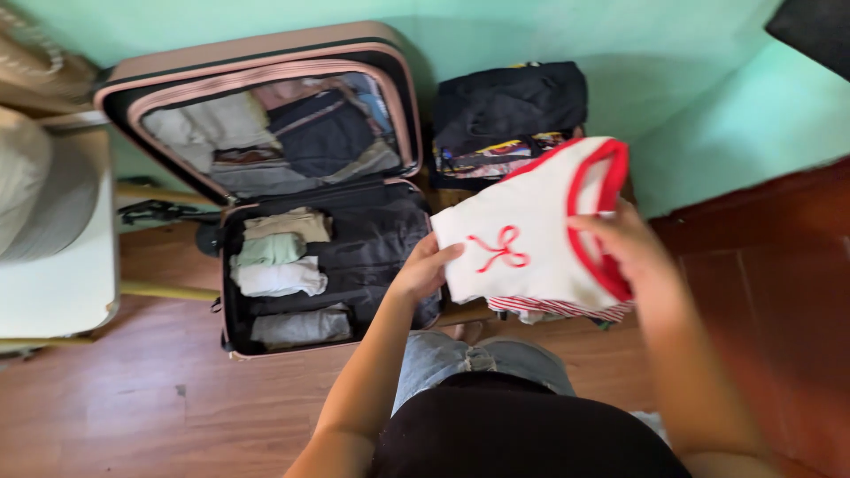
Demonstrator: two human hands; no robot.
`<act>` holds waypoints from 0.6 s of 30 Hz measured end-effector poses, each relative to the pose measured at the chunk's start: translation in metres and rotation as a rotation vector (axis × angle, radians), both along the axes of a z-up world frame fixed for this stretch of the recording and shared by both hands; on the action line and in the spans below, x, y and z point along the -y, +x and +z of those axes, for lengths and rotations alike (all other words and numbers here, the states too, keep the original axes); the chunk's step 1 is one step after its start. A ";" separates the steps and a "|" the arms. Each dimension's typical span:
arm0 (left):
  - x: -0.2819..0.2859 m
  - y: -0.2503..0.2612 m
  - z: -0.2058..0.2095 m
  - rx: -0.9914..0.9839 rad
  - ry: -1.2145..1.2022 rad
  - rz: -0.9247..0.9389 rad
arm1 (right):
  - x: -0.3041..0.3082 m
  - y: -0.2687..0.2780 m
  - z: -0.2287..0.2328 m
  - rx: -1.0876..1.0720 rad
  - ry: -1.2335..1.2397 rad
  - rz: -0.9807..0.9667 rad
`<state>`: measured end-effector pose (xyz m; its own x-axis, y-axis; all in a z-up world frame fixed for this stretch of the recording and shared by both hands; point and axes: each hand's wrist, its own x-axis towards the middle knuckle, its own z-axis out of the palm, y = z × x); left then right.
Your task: The recorder folds various pieces of clothing and neatly packs them into a suitcase.
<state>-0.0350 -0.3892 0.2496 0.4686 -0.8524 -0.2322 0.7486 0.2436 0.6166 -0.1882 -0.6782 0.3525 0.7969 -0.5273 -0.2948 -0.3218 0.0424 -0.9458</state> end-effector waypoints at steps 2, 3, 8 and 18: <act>0.048 -0.011 -0.004 0.094 0.033 -0.046 | 0.044 -0.029 -0.021 -0.046 -0.030 -0.054; 0.072 -0.017 -0.006 0.194 0.064 -0.077 | 0.066 -0.044 -0.031 -0.088 -0.060 -0.095; 0.149 -0.029 -0.135 0.400 0.585 -0.206 | 0.166 -0.125 -0.269 -0.409 -0.202 -0.193; 0.176 -0.066 -0.167 0.796 0.843 0.000 | 0.029 -0.068 -0.207 -0.191 -1.003 0.001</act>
<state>-0.1012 -0.5652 0.0824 0.7377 -0.5674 -0.3659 0.0759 -0.4688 0.8800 -0.2567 -0.7076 0.1450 0.7837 -0.6002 0.1600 -0.4704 -0.7416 -0.4783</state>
